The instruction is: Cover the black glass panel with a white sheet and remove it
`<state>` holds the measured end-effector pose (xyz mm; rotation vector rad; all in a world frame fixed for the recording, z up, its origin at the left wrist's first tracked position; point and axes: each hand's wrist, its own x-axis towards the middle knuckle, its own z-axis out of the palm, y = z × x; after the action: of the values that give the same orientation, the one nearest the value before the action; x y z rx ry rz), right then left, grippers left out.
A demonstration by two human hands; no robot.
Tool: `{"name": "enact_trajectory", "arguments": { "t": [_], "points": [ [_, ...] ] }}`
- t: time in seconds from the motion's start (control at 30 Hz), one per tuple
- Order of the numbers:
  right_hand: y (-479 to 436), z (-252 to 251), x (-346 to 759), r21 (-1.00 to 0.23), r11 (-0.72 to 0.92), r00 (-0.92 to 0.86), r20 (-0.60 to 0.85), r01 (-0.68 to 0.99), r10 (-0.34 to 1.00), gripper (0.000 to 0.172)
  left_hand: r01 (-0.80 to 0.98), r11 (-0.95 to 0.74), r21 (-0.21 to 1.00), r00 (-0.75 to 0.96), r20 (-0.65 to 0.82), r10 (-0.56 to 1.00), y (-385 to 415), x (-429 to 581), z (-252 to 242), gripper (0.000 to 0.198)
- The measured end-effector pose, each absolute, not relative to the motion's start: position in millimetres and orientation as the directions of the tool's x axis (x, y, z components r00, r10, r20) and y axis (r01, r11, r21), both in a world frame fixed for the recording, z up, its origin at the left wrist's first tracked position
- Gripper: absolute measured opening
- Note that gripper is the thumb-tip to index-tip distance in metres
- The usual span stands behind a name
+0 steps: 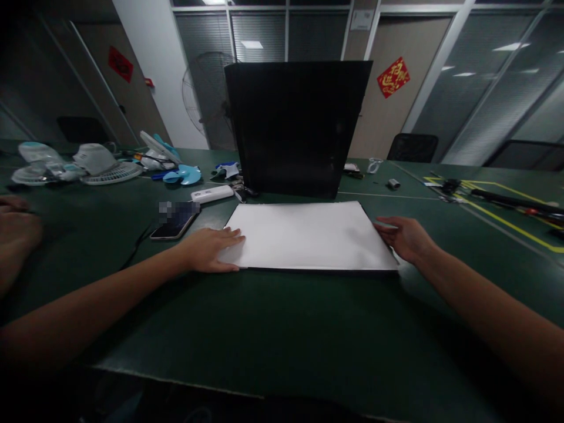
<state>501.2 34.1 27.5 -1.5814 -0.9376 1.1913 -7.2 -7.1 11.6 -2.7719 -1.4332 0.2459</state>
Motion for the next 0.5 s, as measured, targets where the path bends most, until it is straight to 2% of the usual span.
{"name": "enact_trajectory", "arguments": {
  "t": [0.1,0.17,0.27,0.37,0.5],
  "points": [
    [34.3,27.2,500.2,-0.977,-0.212,0.229,-0.201,0.023,0.952,0.068,0.805,-0.589,-0.069,0.580,-0.113,0.807,-6.1,-8.4,10.8,0.100],
    [35.2,27.2,501.6,-0.985,-0.171,0.236,-0.160,0.023,0.958,0.073,0.804,-0.593,-0.053,0.587,-0.097,0.804,-5.1,-10.0,10.2,0.099],
    [36.2,27.8,504.1,-0.984,-0.160,0.295,-0.131,0.075,0.946,0.075,0.801,-0.597,-0.034,0.593,-0.083,0.801,-4.2,-11.8,10.3,0.098],
    [36.4,29.0,504.7,-0.967,-0.153,0.354,-0.073,0.205,0.933,0.076,0.802,-0.597,-0.040,0.592,-0.082,0.801,-4.3,-12.1,11.3,0.098],
    [36.1,30.6,503.3,-0.906,-0.256,0.388,-0.114,0.337,0.915,0.063,0.797,-0.601,-0.060,0.594,-0.096,0.798,-4.6,-12.3,12.5,0.098]
  ]
}}
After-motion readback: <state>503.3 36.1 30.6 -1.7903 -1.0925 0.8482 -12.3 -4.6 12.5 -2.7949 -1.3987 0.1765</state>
